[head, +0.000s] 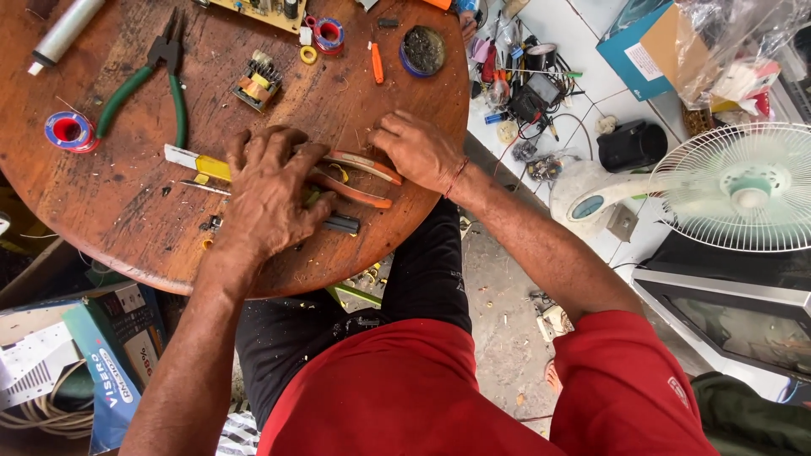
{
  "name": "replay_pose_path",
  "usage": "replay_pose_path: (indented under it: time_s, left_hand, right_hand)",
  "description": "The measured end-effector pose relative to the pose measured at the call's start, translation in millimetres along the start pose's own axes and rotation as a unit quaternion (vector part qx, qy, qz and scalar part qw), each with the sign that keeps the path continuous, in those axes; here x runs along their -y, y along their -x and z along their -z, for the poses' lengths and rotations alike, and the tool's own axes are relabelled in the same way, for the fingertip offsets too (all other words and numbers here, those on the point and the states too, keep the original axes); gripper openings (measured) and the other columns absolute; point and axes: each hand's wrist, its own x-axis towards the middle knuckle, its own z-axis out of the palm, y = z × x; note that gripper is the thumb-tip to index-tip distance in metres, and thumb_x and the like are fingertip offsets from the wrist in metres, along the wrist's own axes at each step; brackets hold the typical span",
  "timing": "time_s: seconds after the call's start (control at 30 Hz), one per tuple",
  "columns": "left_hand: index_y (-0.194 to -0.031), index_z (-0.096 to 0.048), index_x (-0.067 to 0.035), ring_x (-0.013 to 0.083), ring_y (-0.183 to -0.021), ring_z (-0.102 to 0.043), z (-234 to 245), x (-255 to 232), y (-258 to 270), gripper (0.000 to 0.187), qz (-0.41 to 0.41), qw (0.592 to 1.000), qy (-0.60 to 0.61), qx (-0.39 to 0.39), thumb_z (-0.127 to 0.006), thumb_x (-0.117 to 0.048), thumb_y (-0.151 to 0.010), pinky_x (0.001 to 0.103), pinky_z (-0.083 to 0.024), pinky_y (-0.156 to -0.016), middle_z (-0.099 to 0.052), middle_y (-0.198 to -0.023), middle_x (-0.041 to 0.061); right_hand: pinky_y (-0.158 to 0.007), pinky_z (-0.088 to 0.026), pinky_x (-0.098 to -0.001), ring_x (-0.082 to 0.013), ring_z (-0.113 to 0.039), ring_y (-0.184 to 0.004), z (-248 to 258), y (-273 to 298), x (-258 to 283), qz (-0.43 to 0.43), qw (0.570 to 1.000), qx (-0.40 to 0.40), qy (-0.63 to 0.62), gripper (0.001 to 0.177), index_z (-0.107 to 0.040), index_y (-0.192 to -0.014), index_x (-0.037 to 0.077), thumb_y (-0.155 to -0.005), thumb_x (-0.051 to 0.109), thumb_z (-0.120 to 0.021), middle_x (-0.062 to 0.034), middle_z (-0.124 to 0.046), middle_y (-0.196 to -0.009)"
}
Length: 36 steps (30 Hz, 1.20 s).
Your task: The person works at a cluttered wooden table, handling small electronic components and wires. They use pliers to cut and strip wires, and a utility knife to cut yellow tape. The person also uses a screwdriver and manipulates a small circuit board or transformer component.
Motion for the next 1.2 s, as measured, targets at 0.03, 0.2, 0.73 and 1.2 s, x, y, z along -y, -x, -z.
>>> replay_pose_path:
  time_s: [0.03, 0.2, 0.73, 1.2]
  left_hand:
    - [-0.141, -0.061, -0.018, 0.0446, -0.135, -0.047, -2.5, 3.9, 7.5, 0.063, 0.000, 1.000, 0.000, -0.001, -0.075, -0.032, -0.081, 0.071, -0.017, -0.117, -0.055, -0.137, 0.024]
    - [-0.142, -0.062, -0.014, 0.0394, -0.135, -0.050, -6.1, 9.0, 37.5, 0.049, -0.005, 0.986, 0.089, -0.140, -0.067, -0.034, -0.098, 0.063, -0.020, -0.117, -0.062, -0.133, 0.022]
    - [-0.137, -0.068, -0.015, 0.0377, -0.115, -0.069, -55.4, -34.3, -62.8, 0.045, -0.139, 0.968, 0.089, -0.188, -0.079, -0.021, -0.093, 0.048, -0.062, -0.091, -0.069, -0.129, 0.016]
    - [-0.120, -0.076, -0.012, 0.0370, -0.100, -0.075, -49.1, -40.4, -58.5, 0.026, -0.119, 0.972, 0.079, -0.185, -0.067, -0.004, -0.096, 0.048, -0.065, -0.079, -0.076, -0.110, 0.012]
  right_hand:
    - [-0.076, -0.058, -0.0388, -0.0317, -0.068, -0.090, 17.6, -6.0, 8.8, 0.000, 1.000, 0.000, 0.000, 0.009, -0.069, -0.096, 0.008, -0.098, 0.007, -0.061, -0.0127, -0.063, -0.094]
    - [-0.068, -0.055, -0.0276, -0.0178, -0.067, -0.081, 36.4, -4.9, -5.5, -0.218, 0.910, -0.082, -0.343, 0.009, -0.076, -0.108, 0.006, -0.101, 0.004, -0.070, -0.0114, -0.074, -0.093]
    - [-0.105, -0.048, -0.0429, -0.0250, -0.059, -0.116, 25.8, -9.6, 58.3, -0.260, 0.754, -0.287, -0.531, 0.032, -0.061, -0.123, 0.007, -0.101, 0.028, -0.071, -0.0113, -0.062, -0.117]
    - [-0.073, -0.057, -0.0313, -0.0219, -0.065, -0.093, 34.7, -1.0, 50.3, -0.362, 0.796, -0.154, -0.461, 0.023, -0.065, -0.119, 0.001, -0.103, 0.017, -0.066, -0.0149, -0.067, -0.103]
